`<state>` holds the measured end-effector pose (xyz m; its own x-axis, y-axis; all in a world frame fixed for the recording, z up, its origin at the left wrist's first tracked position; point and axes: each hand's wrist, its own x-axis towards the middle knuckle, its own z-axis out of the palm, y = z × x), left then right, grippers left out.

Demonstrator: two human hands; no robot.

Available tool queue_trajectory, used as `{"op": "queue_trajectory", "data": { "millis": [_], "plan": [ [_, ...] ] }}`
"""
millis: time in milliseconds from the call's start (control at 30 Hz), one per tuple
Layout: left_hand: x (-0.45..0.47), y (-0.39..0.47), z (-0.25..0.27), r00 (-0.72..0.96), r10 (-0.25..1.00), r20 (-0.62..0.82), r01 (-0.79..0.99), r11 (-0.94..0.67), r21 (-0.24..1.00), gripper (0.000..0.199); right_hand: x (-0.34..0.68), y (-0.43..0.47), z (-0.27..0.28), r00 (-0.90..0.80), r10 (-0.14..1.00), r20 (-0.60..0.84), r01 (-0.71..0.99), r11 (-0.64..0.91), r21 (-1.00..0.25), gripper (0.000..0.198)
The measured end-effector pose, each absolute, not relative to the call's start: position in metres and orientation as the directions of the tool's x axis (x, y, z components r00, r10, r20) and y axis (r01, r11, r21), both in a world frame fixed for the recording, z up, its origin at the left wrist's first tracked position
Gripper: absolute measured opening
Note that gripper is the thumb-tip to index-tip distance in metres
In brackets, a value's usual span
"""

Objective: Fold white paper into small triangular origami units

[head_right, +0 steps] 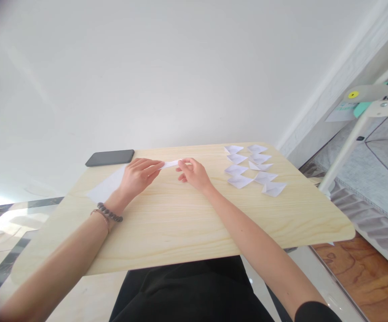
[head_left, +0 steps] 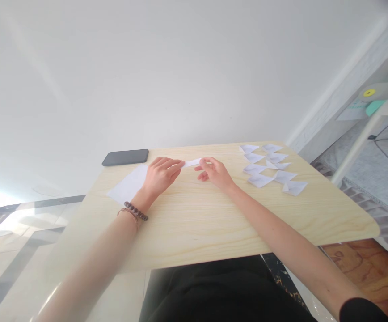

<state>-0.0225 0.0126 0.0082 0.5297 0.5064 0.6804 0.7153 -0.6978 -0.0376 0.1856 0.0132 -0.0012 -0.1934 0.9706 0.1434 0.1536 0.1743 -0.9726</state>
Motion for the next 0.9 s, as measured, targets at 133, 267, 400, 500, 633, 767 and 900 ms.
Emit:
{"op": "queue_trajectory", "data": {
  "millis": [133,267,400,500,633,767,900],
  "plan": [
    [-0.021,0.01,0.009,0.572,0.519,0.635,0.688,-0.725,-0.027,0.025,0.184,0.015,-0.001,-0.213,0.976,0.039,0.025,0.046,-0.999,0.03],
    [-0.014,0.004,0.009,0.575,0.605,0.551,0.641,-0.751,0.155,0.032,0.185,0.016,-0.004,-0.205,0.974,0.095,0.016,0.101,-0.995,0.028],
    [-0.007,0.005,0.005,0.449,0.737,0.505,0.628,-0.663,0.409,0.047,0.182,0.013,-0.008,-0.215,0.956,0.197,0.068,0.216,-0.974,0.032],
    [-0.004,0.009,0.001,0.36,0.814,0.456,0.59,-0.577,0.565,0.047,0.18,0.011,-0.009,-0.238,0.949,0.209,0.117,0.242,-0.963,0.03],
    [-0.004,0.01,0.001,0.274,0.876,0.397,0.529,-0.482,0.698,0.037,0.182,0.01,-0.007,-0.265,0.946,0.185,0.185,0.238,-0.954,0.032],
    [-0.004,0.006,0.005,0.255,0.88,0.401,0.524,-0.474,0.707,0.026,0.184,0.009,-0.005,-0.282,0.933,0.224,0.229,0.292,-0.929,0.035],
    [-0.004,0.007,0.007,0.237,0.884,0.403,0.509,-0.467,0.724,0.025,0.181,0.008,-0.003,-0.281,0.913,0.296,0.27,0.371,-0.889,0.034]
  ]
}}
